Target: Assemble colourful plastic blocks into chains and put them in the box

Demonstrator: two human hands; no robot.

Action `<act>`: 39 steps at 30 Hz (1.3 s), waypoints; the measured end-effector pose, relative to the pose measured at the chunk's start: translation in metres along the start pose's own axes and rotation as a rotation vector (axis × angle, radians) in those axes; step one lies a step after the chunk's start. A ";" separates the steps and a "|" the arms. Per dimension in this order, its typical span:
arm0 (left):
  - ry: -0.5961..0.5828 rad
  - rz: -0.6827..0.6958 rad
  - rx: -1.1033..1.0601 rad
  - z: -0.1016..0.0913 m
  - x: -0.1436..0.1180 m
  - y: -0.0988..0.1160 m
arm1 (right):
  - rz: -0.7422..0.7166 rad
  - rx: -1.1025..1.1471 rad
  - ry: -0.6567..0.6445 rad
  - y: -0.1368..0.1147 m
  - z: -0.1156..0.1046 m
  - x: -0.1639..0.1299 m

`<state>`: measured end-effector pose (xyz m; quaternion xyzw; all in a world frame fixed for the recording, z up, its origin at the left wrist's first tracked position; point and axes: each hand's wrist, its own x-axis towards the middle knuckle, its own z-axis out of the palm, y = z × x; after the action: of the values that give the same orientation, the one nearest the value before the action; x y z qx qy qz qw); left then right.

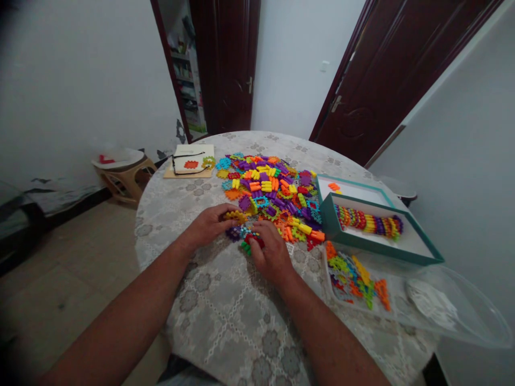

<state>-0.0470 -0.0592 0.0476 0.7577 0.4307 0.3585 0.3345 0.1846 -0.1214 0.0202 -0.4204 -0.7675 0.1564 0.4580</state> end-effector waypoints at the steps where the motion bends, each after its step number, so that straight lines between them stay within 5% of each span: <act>1: -0.020 -0.001 -0.033 0.000 0.000 0.001 | 0.018 0.013 0.019 0.001 0.000 0.000; 13: -0.227 -0.050 -0.272 0.018 -0.004 -0.010 | 0.385 0.256 -0.001 0.004 0.001 -0.001; 21: -0.263 0.096 0.022 0.006 -0.004 0.004 | 0.431 0.299 -0.074 -0.002 0.001 0.007; 23: -0.306 0.104 0.065 -0.001 -0.003 0.001 | 0.464 0.316 -0.045 -0.003 0.000 0.010; 27: -0.178 0.106 0.309 -0.009 0.001 -0.014 | 0.504 0.256 0.075 0.000 -0.004 0.013; 30: -0.186 0.108 0.444 -0.008 0.002 -0.025 | 0.495 0.188 0.115 0.002 -0.005 0.012; 39: -0.221 0.018 0.404 -0.008 0.001 -0.029 | 0.425 0.141 0.045 -0.005 -0.006 0.010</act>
<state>-0.0658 -0.0452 0.0280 0.8478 0.4476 0.1830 0.2179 0.1849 -0.1178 0.0326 -0.5431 -0.6385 0.2931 0.4599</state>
